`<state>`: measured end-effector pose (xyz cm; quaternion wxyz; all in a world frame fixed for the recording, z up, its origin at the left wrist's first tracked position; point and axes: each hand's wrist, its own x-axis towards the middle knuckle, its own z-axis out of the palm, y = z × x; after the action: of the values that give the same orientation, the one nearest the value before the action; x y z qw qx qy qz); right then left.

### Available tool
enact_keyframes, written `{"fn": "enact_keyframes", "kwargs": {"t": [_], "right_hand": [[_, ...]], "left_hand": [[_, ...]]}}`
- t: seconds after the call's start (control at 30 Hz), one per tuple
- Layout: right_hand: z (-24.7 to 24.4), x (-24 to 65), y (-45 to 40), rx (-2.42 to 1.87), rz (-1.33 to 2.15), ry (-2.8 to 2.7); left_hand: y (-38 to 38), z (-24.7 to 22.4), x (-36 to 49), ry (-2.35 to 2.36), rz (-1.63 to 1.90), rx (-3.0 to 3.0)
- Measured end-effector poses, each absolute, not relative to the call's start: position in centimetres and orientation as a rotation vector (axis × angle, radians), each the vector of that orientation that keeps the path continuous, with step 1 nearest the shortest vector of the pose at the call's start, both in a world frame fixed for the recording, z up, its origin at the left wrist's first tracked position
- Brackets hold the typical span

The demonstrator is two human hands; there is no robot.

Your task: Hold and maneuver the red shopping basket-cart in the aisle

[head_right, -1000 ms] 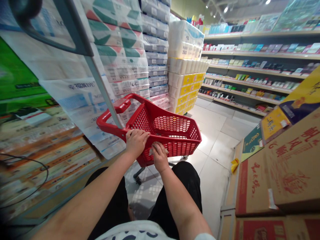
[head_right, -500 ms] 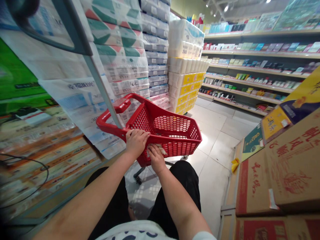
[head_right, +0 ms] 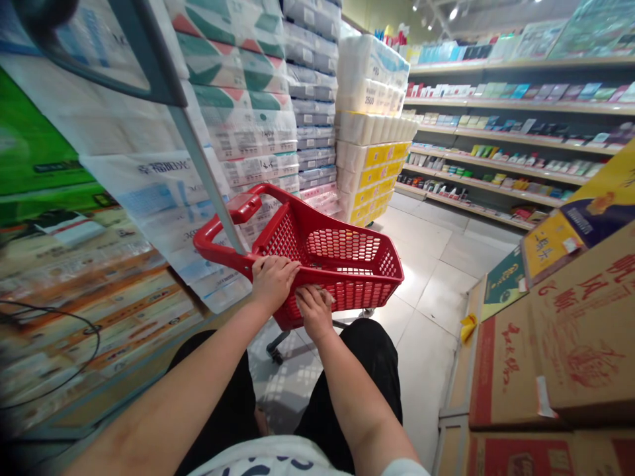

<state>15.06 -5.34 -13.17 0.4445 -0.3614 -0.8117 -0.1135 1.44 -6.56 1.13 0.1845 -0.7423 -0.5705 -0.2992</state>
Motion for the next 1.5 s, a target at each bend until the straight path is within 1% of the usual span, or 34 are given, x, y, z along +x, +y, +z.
{"fn": "enact_keyframes", "kwargs": {"t": [0.17, 0.37, 0.57, 0.73, 0.93, 1.13, 1.33, 1.5], "right_hand": [[-12.3, 16.8, -5.1, -0.925, -0.243, -1.954], [-11.8, 18.9, -4.9, -0.820, -0.143, -1.835], [-11.3, 20.1, -5.1, -0.928, -0.122, -1.675], [-11.2, 19.6, -5.0, -0.937, -0.127, -1.689], [-12.1, 17.4, -4.9, -0.851, -0.092, -1.775], [-14.1, 13.4, -5.4, -0.684, -0.016, -2.094], [-16.5, 12.3, -5.2, -0.754, -0.032, -2.305], [-16.3, 13.2, -5.4, -0.801, -0.072, -2.330]], "left_hand": [[-6.5, 1.2, 1.4, -1.609, -0.839, -2.106], [-6.4, 1.1, 1.4, -1.613, -0.823, -2.101], [-6.3, 1.0, 1.5, -1.606, -0.811, -2.065], [-6.3, 1.0, 1.5, -1.621, -0.845, -2.072], [-6.3, 1.0, 1.6, -1.625, -0.872, -2.089], [-6.3, 0.9, 1.6, -1.623, -0.857, -2.090], [-6.2, 0.8, 1.6, -1.631, -0.855, -2.094], [-6.2, 0.8, 1.5, -1.624, -0.845, -2.083]]}}
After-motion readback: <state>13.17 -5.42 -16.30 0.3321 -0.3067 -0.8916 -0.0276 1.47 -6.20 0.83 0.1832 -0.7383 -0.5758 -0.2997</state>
